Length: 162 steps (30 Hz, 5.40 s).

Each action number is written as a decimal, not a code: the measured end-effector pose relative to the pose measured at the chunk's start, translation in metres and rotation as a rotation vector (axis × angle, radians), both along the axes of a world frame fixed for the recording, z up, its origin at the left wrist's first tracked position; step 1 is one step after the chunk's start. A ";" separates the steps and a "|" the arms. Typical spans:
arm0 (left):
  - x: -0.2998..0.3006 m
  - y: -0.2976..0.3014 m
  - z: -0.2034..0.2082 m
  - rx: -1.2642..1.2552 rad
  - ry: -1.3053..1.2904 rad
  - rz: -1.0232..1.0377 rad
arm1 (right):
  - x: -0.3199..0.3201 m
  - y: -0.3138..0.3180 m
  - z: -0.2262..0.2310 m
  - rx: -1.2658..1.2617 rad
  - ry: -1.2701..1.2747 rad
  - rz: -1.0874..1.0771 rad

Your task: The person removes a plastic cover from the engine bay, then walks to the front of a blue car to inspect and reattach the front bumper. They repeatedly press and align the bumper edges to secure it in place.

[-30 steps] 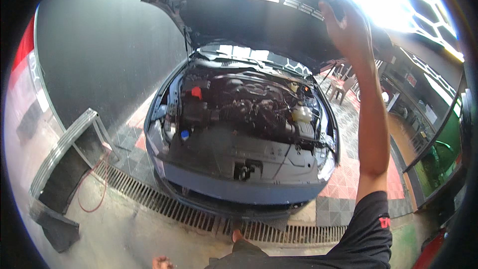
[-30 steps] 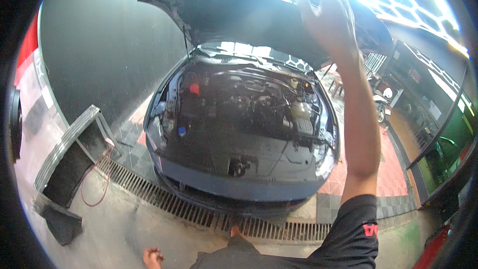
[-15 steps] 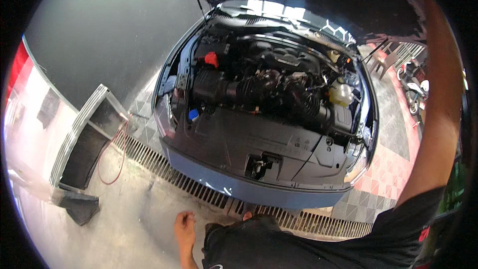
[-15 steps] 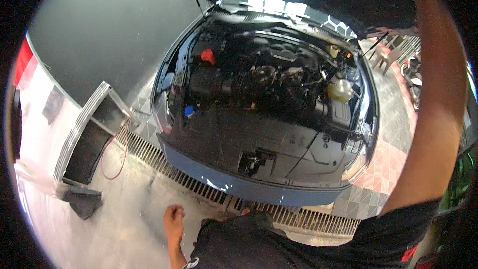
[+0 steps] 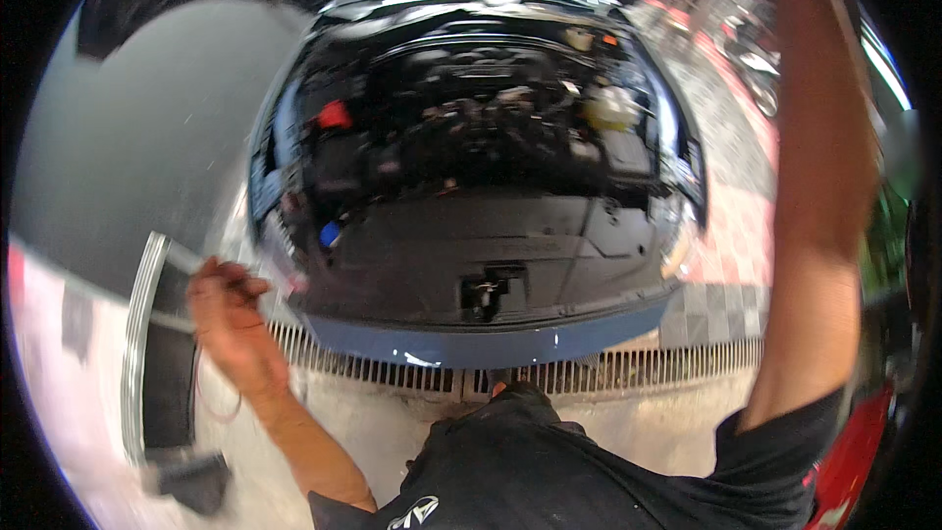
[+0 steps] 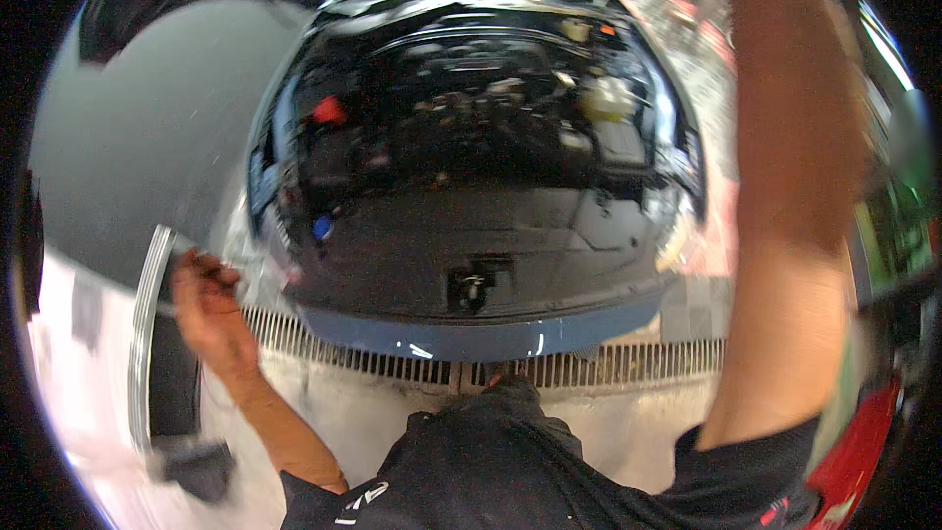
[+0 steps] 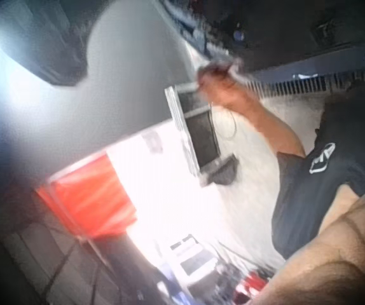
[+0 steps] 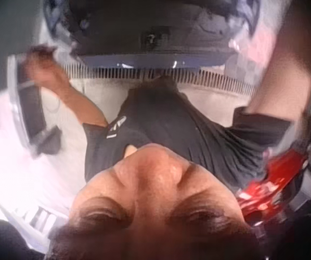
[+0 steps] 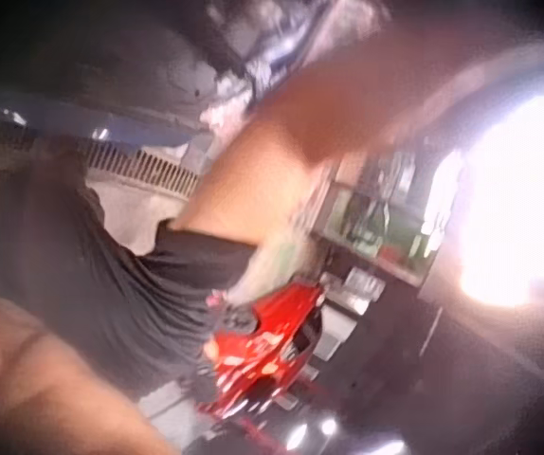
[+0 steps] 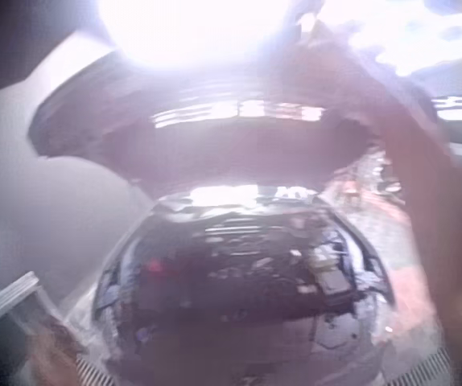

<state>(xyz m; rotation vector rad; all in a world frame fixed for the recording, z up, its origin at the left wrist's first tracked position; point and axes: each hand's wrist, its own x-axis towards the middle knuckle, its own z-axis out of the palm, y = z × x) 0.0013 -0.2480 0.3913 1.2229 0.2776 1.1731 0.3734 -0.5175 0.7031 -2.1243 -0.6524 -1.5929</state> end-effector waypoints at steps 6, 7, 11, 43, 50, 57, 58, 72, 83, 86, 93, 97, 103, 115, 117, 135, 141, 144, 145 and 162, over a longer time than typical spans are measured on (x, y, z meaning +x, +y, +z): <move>0.027 0.024 0.103 -0.061 -0.135 -0.046 | -0.030 0.022 -0.082 0.285 -0.195 0.110; 0.063 0.024 0.094 -0.107 -0.193 -0.118 | -0.050 -0.016 -0.073 0.210 -0.295 0.006; 0.070 0.063 0.123 0.568 -0.035 0.923 | -0.088 0.000 -0.152 0.255 -0.291 0.091; -0.175 -0.117 -0.292 0.481 1.500 -0.579 | -0.481 -0.254 -0.688 0.360 1.998 -0.262; -0.320 -0.063 -0.557 0.223 1.692 -0.873 | -0.590 -0.381 -0.726 0.381 2.327 -0.465; -0.357 -0.132 -0.482 0.263 1.845 -0.717 | -0.573 -0.449 -0.729 0.441 2.175 -0.475; -0.347 -0.162 -0.461 0.201 1.738 -0.614 | -0.566 -0.472 -0.738 0.440 2.135 -0.380; -0.155 -0.322 -0.369 0.082 1.317 -0.419 | -0.456 -0.656 -0.737 0.635 2.187 -0.294; -0.119 -0.117 -0.387 0.164 1.224 0.105 | -0.365 -0.547 -0.700 0.353 2.118 -0.188; -0.090 -0.073 -0.346 0.141 1.320 -0.132 | -0.430 -0.513 -0.683 0.106 2.164 -0.129; -0.162 -0.047 -0.395 0.268 1.260 -0.442 | -0.574 -0.403 -0.604 0.743 2.649 -0.303; -0.215 -0.095 -0.413 0.218 1.319 -0.727 | -0.672 -0.376 -0.589 1.050 2.698 -0.247; -0.206 -0.155 -0.377 0.246 1.506 -1.106 | -0.743 -0.367 -0.582 1.378 2.646 -0.195; 0.047 -0.328 -0.340 0.890 1.343 -1.025 | -0.727 -0.489 -0.588 1.686 2.422 -0.263; 0.086 -0.368 -0.359 0.937 1.244 -1.012 | -0.713 -0.515 -0.584 1.671 2.385 -0.304; 0.416 -0.751 -0.430 -0.210 1.027 -0.811 | -0.363 -0.796 -0.617 1.221 1.780 -0.618; 0.534 -0.815 -0.449 -0.527 0.988 -0.599 | -0.195 -0.889 -0.566 0.734 2.137 -0.538; 0.571 -0.821 -0.467 -0.615 0.975 -0.487 | -0.128 -0.941 -0.558 0.612 2.104 -0.580; 0.583 -0.827 -0.467 -0.644 0.966 -0.439 | -0.102 -0.954 -0.550 0.558 2.070 -0.587; 0.673 -0.889 -0.468 -1.136 0.429 0.186 | 0.281 -1.129 -0.553 -0.431 1.991 -0.204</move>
